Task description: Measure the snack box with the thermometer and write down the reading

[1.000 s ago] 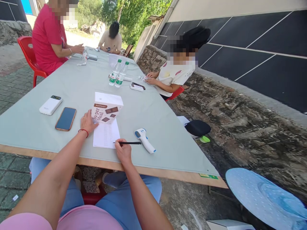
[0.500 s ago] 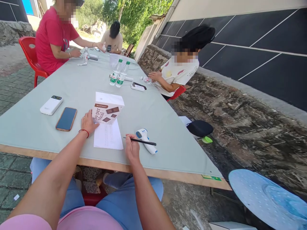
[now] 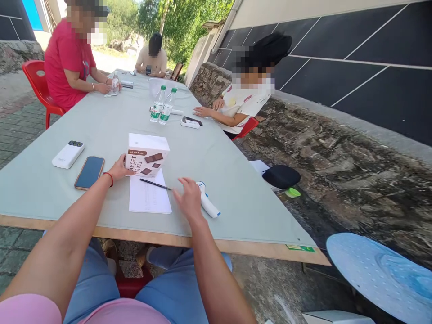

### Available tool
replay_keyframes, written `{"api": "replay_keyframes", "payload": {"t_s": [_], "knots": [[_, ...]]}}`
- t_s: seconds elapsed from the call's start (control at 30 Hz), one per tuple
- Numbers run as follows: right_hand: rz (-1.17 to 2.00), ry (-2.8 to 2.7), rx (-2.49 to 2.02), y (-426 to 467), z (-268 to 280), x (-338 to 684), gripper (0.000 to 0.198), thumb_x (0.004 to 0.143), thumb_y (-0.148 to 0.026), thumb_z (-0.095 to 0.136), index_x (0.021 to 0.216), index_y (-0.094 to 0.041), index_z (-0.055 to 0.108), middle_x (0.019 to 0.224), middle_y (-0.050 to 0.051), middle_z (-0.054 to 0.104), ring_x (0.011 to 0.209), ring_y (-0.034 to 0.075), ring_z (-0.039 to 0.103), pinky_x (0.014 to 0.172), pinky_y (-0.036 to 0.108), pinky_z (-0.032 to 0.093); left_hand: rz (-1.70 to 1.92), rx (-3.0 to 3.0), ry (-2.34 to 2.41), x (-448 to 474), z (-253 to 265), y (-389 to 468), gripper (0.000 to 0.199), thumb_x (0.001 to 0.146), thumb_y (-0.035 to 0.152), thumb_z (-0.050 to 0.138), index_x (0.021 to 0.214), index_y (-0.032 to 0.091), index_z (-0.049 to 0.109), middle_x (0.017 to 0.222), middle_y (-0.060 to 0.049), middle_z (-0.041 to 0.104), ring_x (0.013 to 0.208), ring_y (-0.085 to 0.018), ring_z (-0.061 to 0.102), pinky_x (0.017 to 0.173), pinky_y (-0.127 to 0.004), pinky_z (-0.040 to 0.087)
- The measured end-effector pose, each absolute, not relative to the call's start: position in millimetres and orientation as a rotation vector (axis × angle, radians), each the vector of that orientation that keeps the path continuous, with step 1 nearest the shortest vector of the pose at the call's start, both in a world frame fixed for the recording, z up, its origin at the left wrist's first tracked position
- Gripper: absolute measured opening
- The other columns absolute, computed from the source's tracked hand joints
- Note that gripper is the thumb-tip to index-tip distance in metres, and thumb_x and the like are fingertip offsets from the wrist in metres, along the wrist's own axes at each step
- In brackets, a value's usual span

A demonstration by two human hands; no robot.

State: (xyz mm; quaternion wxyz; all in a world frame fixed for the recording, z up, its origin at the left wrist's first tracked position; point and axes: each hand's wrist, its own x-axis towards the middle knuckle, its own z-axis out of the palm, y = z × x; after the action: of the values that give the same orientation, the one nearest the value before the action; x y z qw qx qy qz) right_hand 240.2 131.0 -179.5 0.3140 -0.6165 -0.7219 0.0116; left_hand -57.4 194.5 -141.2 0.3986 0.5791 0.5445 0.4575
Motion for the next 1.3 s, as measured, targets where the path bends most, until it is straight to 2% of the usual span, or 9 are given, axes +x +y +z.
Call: {"api": "replay_keyframes", "payload": {"t_s": [0.07,0.13,0.23,0.37,0.47,0.6,0.77,0.97,1.3], "knots": [[-0.016,-1.652,-1.921,128,-178,270,0.053,0.078,-0.04,0.062,0.124,-0.014,0.055,0.128,0.021,0.055,0.119,0.035,0.049,0.096,0.049,0.036,1.089,1.413,1.271,-62,-140,194,0.074,0.047,0.021,0.084,0.114,0.02,0.052,0.113,-0.009,0.066,0.108,-0.03,0.061,0.091,-0.047,0.05],[0.116,-1.541,-2.236,125,-177,295,0.062,0.072,-0.051,0.067,0.12,-0.012,0.056,0.117,0.024,0.059,0.111,0.038,0.054,0.088,0.049,0.041,1.111,1.374,1.246,-64,-139,192,0.075,0.048,0.024,0.086,0.115,0.019,0.052,0.117,-0.011,0.064,0.11,-0.029,0.06,0.094,-0.047,0.049],[0.367,-1.665,-2.358,123,-174,314,0.047,0.076,-0.049,0.062,0.109,-0.016,0.062,0.105,0.02,0.064,0.099,0.034,0.06,0.076,0.041,0.043,1.239,1.296,1.257,-64,-137,190,0.073,0.047,0.029,0.088,0.111,0.018,0.056,0.116,-0.011,0.066,0.111,-0.029,0.059,0.098,-0.048,0.046],[0.456,-1.587,-2.244,121,-161,305,0.028,0.075,-0.039,0.057,0.092,-0.018,0.066,0.089,0.013,0.066,0.082,0.028,0.061,0.065,0.034,0.04,1.444,1.074,1.177,-63,-127,186,0.066,0.049,0.038,0.089,0.105,0.017,0.059,0.112,-0.01,0.068,0.109,-0.028,0.061,0.098,-0.045,0.047],[0.592,-1.313,-1.933,112,-141,281,0.026,0.071,-0.041,0.057,0.083,-0.019,0.064,0.074,0.005,0.062,0.069,0.022,0.055,0.06,0.031,0.038,1.548,0.877,1.12,-62,-122,171,0.066,0.051,0.04,0.088,0.104,0.017,0.058,0.112,-0.01,0.068,0.103,-0.027,0.064,0.091,-0.043,0.051],[0.833,-1.066,-1.399,85,-104,231,0.031,0.067,-0.049,0.06,0.078,-0.02,0.059,0.064,0.0,0.055,0.062,0.017,0.048,0.055,0.028,0.036,1.573,0.76,1.058,-55,-130,138,0.062,0.055,0.04,0.087,0.105,0.017,0.058,0.113,-0.011,0.068,0.101,-0.026,0.065,0.084,-0.039,0.053],[1.248,-1.073,-0.925,57,-73,165,0.03,0.069,-0.043,0.06,0.087,-0.02,0.059,0.065,-0.002,0.055,0.059,0.014,0.047,0.056,0.027,0.039,1.576,0.742,1.035,-47,-147,109,0.064,0.055,0.041,0.087,0.107,0.016,0.061,0.109,-0.012,0.069,0.1,-0.029,0.066,0.085,-0.04,0.052],[1.345,-1.054,-0.933,56,-82,123,0.027,0.072,-0.045,0.062,0.066,-0.021,0.052,0.056,-0.003,0.05,0.053,0.011,0.041,0.051,0.025,0.034,1.619,0.843,1.038,-44,-156,106,0.065,0.055,0.042,0.087,0.108,0.016,0.06,0.108,-0.011,0.069,0.102,-0.028,0.065,0.089,-0.041,0.05],[1.298,-1.057,-1.031,66,-94,118,0.033,0.076,-0.049,0.061,0.062,-0.021,0.05,0.052,-0.004,0.048,0.049,0.011,0.039,0.046,0.024,0.032,1.617,0.861,1.023,-43,-163,108,0.065,0.054,0.041,0.088,0.107,0.015,0.06,0.108,-0.012,0.069,0.102,-0.028,0.064,0.091,-0.041,0.048]]}}
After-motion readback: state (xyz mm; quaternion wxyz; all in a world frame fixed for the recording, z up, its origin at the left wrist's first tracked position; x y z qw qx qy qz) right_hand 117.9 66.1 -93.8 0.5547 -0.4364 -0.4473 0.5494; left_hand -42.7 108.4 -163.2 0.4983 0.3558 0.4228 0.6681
